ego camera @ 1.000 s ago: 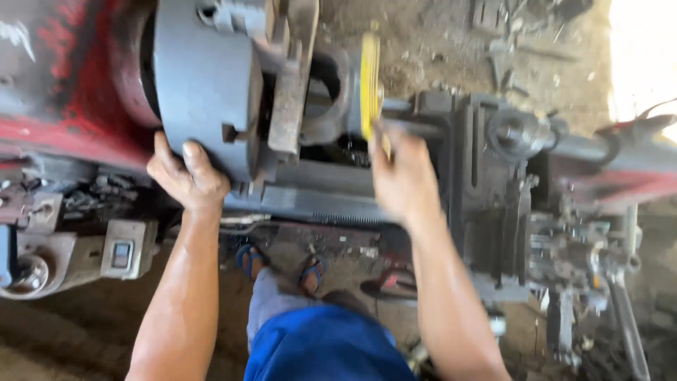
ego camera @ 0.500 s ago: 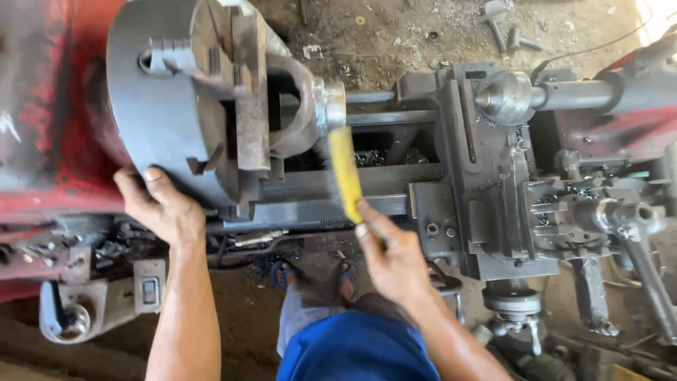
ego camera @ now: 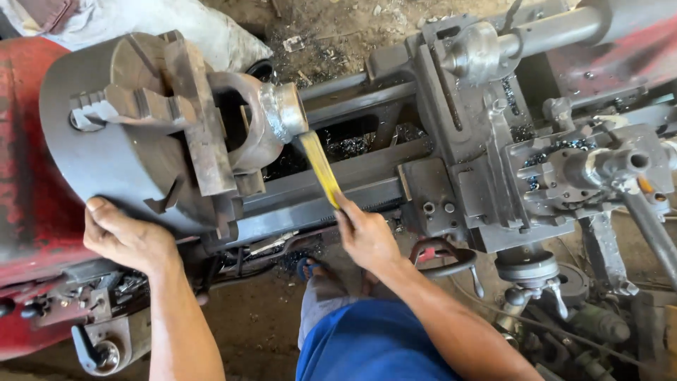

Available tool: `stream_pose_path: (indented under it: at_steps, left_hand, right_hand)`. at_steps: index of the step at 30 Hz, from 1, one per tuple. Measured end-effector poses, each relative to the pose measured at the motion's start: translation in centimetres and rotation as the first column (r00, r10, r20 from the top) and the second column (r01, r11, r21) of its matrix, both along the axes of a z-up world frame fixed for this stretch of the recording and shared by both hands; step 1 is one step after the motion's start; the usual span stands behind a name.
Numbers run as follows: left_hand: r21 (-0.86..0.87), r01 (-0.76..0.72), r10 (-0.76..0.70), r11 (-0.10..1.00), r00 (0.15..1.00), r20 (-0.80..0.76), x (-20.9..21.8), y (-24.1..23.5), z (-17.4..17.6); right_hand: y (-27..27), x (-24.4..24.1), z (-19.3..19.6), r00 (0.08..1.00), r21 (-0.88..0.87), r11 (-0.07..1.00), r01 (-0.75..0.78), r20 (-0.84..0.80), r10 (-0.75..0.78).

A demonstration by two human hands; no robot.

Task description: Cleaning metal shavings from a lathe using a brush and adjusting the machine's components like the tailstock and carriage.

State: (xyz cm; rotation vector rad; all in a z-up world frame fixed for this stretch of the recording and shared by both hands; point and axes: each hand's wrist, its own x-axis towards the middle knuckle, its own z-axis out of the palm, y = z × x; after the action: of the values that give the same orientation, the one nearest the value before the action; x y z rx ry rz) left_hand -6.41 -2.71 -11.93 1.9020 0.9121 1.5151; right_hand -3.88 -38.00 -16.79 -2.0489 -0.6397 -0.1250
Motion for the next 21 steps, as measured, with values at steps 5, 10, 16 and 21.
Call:
stream_pose_path:
  at_steps: [5,10,16,21]
  left_hand:
    - [-0.039,0.006,-0.007,0.999,1.0,-0.015,-0.1,-0.1,-0.1]
    - [0.041,0.22,-0.216,0.975,0.973,-0.084,-0.9,1.1,1.7]
    - [0.094,0.213,-0.211,0.973,0.977,-0.03,-1.0,2.4,-2.9]
    - [0.528,-0.082,0.286,0.845,0.904,-0.317,-1.9,-2.2,0.4]
  right_hand:
    - [-1.4,-2.9,-0.7,0.981,0.03,0.985,0.17,-0.095,-0.167]
    - [6.4,8.1,7.5,0.996,0.108,0.991,0.073,0.037,-0.078]
    - [4.5,5.1,9.0,0.978,0.079,0.984,0.16,0.119,-0.169]
    - [0.6,-1.8,-0.9,0.992,-0.103,0.993,0.062,-0.104,-0.072]
